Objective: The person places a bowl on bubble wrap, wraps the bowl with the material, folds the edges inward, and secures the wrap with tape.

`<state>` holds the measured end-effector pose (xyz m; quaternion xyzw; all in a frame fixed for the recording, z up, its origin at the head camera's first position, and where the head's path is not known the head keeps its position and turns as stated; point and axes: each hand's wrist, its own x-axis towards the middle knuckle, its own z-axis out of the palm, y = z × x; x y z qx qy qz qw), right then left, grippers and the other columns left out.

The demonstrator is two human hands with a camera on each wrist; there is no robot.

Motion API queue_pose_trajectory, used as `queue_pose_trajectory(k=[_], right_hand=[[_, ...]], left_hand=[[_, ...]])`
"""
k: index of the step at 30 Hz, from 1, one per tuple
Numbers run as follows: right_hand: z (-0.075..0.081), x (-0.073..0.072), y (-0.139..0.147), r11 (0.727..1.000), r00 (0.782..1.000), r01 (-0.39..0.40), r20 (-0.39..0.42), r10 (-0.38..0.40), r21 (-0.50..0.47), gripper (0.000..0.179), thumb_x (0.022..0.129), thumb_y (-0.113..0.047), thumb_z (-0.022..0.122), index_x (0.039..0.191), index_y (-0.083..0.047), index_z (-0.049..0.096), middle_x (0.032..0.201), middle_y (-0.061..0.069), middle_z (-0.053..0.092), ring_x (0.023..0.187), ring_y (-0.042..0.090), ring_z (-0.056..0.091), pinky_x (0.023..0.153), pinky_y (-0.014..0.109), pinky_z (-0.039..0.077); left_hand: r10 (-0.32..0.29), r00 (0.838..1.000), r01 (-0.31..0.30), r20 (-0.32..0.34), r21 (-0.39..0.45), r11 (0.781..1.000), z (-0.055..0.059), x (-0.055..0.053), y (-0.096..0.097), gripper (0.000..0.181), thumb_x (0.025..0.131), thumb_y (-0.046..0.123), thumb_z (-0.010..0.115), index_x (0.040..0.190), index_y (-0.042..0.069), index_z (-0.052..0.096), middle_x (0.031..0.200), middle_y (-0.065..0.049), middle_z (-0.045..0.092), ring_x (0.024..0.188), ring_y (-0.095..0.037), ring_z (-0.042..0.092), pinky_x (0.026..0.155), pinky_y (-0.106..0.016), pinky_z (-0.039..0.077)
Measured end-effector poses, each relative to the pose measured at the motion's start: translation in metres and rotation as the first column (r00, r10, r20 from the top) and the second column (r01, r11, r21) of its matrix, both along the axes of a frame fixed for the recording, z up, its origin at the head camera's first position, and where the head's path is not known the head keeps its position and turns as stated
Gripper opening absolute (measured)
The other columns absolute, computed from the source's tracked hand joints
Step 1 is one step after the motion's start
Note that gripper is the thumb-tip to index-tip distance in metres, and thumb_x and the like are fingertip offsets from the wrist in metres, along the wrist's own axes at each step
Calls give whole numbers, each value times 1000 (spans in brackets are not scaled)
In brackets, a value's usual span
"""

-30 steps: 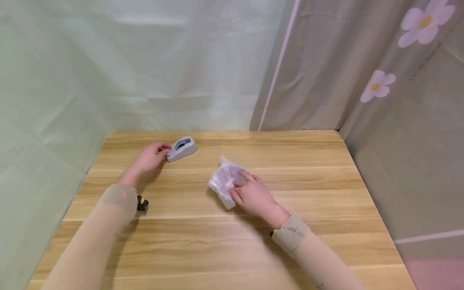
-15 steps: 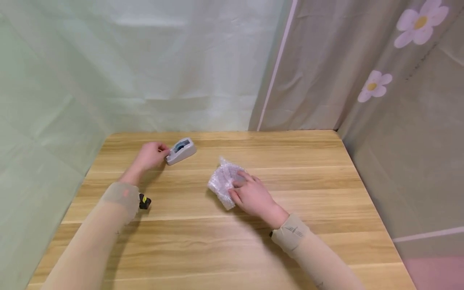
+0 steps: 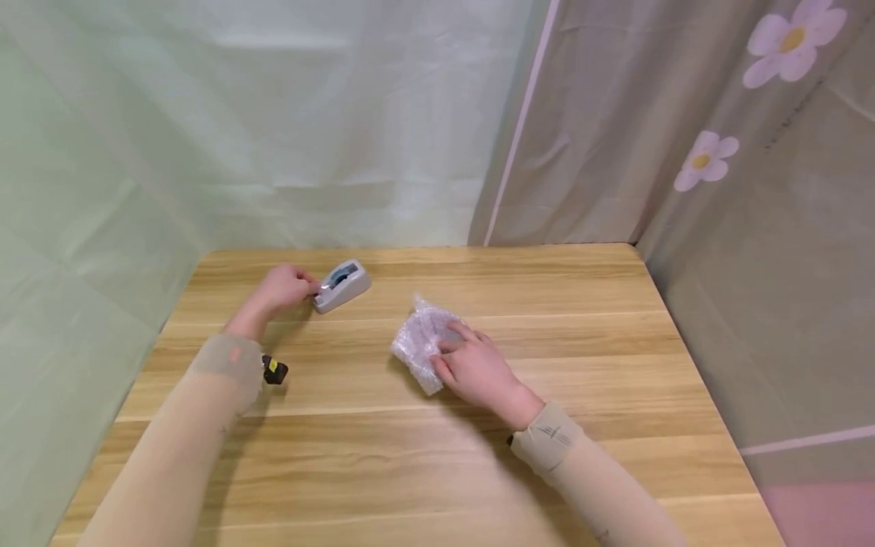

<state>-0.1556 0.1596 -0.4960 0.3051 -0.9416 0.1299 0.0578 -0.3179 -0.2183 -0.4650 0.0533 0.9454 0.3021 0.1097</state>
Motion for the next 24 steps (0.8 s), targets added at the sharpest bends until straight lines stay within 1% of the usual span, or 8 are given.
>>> queue_pose_trajectory(k=[3,8,10,14,17,21,24], right_hand=[[1,1,-1,1000,1000,0,2,0,-3,36,110,-29,59,111,-3,83,130,8,76,149,37,47,123,55,37],[2,1,-2,1000,1000,3,13,-3,-7,36,111,-29,58,110,-3,83,131,8,75,150,37,46,122,58,38],[1,0,-3,1000,1000,3,14,-3,-9,36,110,-29,59,110,-3,83,130,9,75,150,38,46,122,58,37],[0,-1,-4,1000,1000,6,15,-5,-8,36,110,-29,59,109,-2,83,130,9,75,150,38,46,122,58,37],[0,-1,-4,1000,1000,6,12,-6,-6,36,110,-29,59,110,-2,83,130,9,76,150,38,46,123,56,37],[-1,-1,-4,1000,1000,3,9,-3,-7,37,111,-29,58,110,-2,83,129,9,76,149,38,47,123,55,37],[-2,-1,-5,1000,1000,4,14,-4,-2,38,111,-30,57,110,-3,83,130,9,76,149,37,47,123,55,36]], left_hand=[[3,1000,-3,22,-2,1000,-1,-3,-3,33,97,23,63,109,-7,73,98,-16,66,84,-30,54,68,-37,43],[-7,998,7,60,11,1000,6,-3,-5,30,95,21,62,107,-6,71,97,-15,67,87,-30,59,72,-35,46],[-1,997,0,79,21,1000,9,-2,-4,30,95,21,63,108,-5,69,101,-16,67,90,-30,60,75,-35,48],[17,993,-24,115,61,998,12,0,-5,29,92,21,67,107,-4,68,105,-17,65,90,-29,57,77,-37,48],[19,989,-40,146,139,989,10,2,-6,30,91,18,68,109,-6,67,111,-18,65,95,-29,60,87,-42,55],[0,985,-41,173,232,972,6,6,-10,28,92,16,66,107,-8,70,116,-16,69,104,-29,63,99,-46,56],[-19,986,-23,166,251,968,-1,10,-14,27,96,19,64,105,-6,70,116,-15,69,104,-28,61,97,-44,54]])
